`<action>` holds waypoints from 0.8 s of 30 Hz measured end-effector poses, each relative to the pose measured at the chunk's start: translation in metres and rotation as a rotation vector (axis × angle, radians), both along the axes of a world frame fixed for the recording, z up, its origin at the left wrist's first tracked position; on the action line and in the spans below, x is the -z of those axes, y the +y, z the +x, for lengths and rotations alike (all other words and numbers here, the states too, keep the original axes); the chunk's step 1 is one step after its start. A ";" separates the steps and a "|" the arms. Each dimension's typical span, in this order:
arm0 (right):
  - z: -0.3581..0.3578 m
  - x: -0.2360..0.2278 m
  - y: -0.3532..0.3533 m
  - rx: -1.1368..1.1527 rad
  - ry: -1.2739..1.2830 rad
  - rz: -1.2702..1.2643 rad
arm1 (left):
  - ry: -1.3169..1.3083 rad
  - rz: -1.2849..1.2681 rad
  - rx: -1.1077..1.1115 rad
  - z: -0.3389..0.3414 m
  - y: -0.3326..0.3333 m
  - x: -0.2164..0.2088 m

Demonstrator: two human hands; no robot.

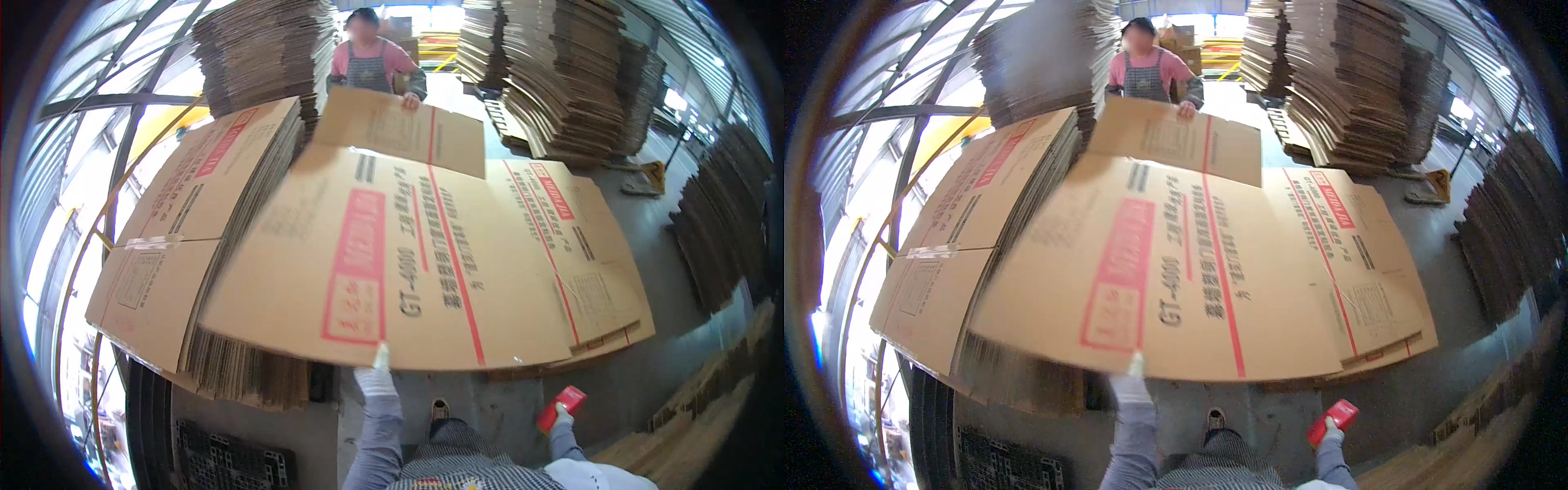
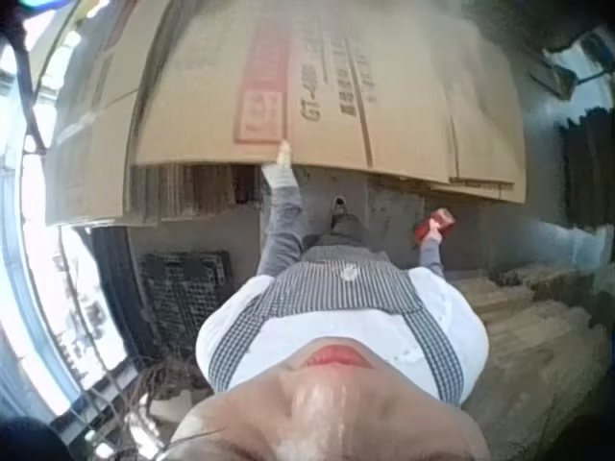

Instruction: Applying adhesive tape to large cardboard sheets to prepare them for box assembly and stacking them.

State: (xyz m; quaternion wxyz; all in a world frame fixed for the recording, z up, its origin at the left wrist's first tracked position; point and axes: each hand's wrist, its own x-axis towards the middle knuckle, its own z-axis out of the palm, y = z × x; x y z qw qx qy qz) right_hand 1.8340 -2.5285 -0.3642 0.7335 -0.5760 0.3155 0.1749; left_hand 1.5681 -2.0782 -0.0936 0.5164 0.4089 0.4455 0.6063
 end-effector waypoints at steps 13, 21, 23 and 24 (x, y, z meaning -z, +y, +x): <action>-0.165 -0.029 -0.037 0.038 0.256 0.034 | 0.482 0.768 0.389 -0.051 -0.103 -0.312; -0.156 -0.008 -0.068 -0.012 0.176 0.089 | 1.325 1.440 0.554 0.033 -0.099 -0.123; -0.154 -0.019 -0.081 0.002 0.148 0.038 | 1.307 1.349 0.761 0.065 -0.077 -0.056; -0.149 -0.022 -0.079 0.030 0.153 0.014 | 1.428 1.345 0.857 0.076 -0.061 -0.020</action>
